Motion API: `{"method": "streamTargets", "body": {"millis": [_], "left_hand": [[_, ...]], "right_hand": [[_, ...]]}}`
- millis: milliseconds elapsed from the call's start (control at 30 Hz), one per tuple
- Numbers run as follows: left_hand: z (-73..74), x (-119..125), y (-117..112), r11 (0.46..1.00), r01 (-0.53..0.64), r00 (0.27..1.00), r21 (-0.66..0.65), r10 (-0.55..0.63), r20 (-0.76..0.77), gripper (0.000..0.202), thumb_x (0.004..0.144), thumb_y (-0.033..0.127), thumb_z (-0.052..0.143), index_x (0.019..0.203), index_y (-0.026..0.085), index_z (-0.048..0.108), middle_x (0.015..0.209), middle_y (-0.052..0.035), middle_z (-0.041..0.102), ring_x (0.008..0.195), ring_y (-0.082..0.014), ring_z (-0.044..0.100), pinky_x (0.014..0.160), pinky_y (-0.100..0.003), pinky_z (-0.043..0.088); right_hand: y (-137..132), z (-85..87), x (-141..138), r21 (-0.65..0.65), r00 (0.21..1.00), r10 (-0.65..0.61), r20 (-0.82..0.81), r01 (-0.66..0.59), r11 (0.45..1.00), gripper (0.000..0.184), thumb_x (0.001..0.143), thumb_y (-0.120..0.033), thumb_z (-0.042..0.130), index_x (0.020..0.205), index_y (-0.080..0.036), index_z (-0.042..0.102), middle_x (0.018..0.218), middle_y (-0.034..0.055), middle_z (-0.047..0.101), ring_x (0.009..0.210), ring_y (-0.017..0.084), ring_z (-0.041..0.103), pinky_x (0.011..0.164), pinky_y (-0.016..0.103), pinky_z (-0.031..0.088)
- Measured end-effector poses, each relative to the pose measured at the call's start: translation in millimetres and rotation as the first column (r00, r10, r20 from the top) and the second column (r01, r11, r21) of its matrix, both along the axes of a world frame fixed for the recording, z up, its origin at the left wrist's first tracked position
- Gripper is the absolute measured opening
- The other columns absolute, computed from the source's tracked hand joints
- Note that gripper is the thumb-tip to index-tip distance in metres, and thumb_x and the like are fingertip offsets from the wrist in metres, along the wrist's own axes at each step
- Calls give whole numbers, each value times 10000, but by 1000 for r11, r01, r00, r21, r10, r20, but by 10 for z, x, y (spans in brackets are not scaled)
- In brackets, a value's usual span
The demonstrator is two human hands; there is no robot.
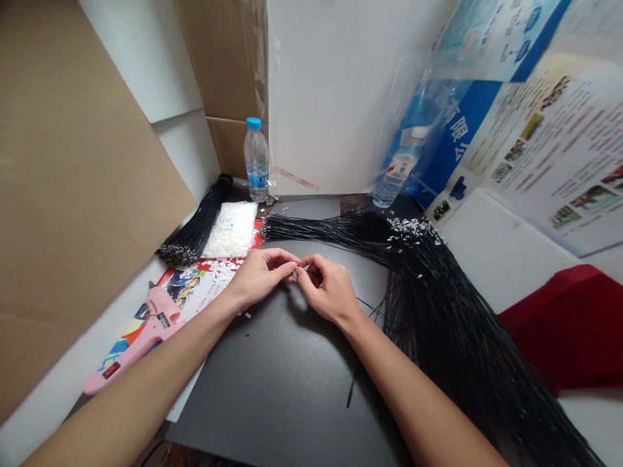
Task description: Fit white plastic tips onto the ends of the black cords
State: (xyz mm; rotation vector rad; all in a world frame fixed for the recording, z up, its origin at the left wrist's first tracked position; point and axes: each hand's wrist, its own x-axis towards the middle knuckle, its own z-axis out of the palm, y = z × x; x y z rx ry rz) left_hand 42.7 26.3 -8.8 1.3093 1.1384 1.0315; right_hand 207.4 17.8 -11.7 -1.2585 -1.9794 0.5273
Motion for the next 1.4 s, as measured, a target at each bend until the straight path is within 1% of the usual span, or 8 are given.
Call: {"method": "streamTargets", "body": {"millis": [300,500,667,933,1067,1167,1333,1400], "left_hand": [[-26,18,3,1000,7,998,-13,-8,-57,75,870,120,651,878,128,725,802,-44,744,618,-105,680,654,-238,543],[-8,26,-7,999,0,1000,-33,-1,-23,80,876,92,644,876,120,719,807,-43,740,624,-95,675,662,-230,540],[-35,21,-3,999,9,1000,-47,-10,-7,85,881,90,637,886,119,717,812,-44,741,615,-91,673,662,-233,545],[-2,8,-16,999,29,994,17,-27,-108,112,863,101,645,891,141,746,849,-55,767,647,-111,692,670,-240,545],[-21,17,-40,994,-3,980,105,24,-198,103,855,153,660,887,164,757,843,-58,777,683,-141,708,688,-268,555],[-44,39,-56,993,-25,981,115,46,-187,108,856,150,648,881,167,752,873,-60,781,707,-146,715,703,-274,566],[-64,62,-65,991,-51,986,127,70,-153,107,856,130,645,872,155,748,878,-64,773,736,-152,719,718,-283,584],[-59,62,-59,993,-56,991,103,68,-115,100,860,124,649,873,147,745,875,-66,769,728,-144,714,719,-278,587]], "right_hand": [[1,35,11,-69,995,-37,-97,31,997,167,811,-309,567,715,-183,620,582,-1,617,513,107,518,510,214,383],[2,28,5,-86,994,-30,-105,21,996,176,806,-321,574,733,-174,638,595,6,634,516,108,528,514,215,389],[1,28,13,-88,997,-22,-78,15,996,181,800,-317,579,723,-168,647,595,8,638,519,110,531,518,217,391],[20,33,28,-115,996,-16,-85,6,993,218,789,-337,572,677,-167,653,574,2,625,514,101,513,507,212,362],[13,27,18,-107,996,-44,-80,35,994,194,775,-308,568,655,-172,639,581,6,637,519,103,527,515,210,372],[-2,23,0,-99,995,-68,-67,61,993,189,772,-301,564,652,-175,639,586,9,643,520,106,530,521,213,379],[-26,10,-29,-107,993,-78,-93,68,992,227,797,-345,555,684,-172,648,610,24,656,519,111,521,513,219,387],[-27,2,-34,-116,992,-77,-102,65,991,250,816,-366,555,708,-168,662,623,31,667,522,114,525,511,221,389]]}}
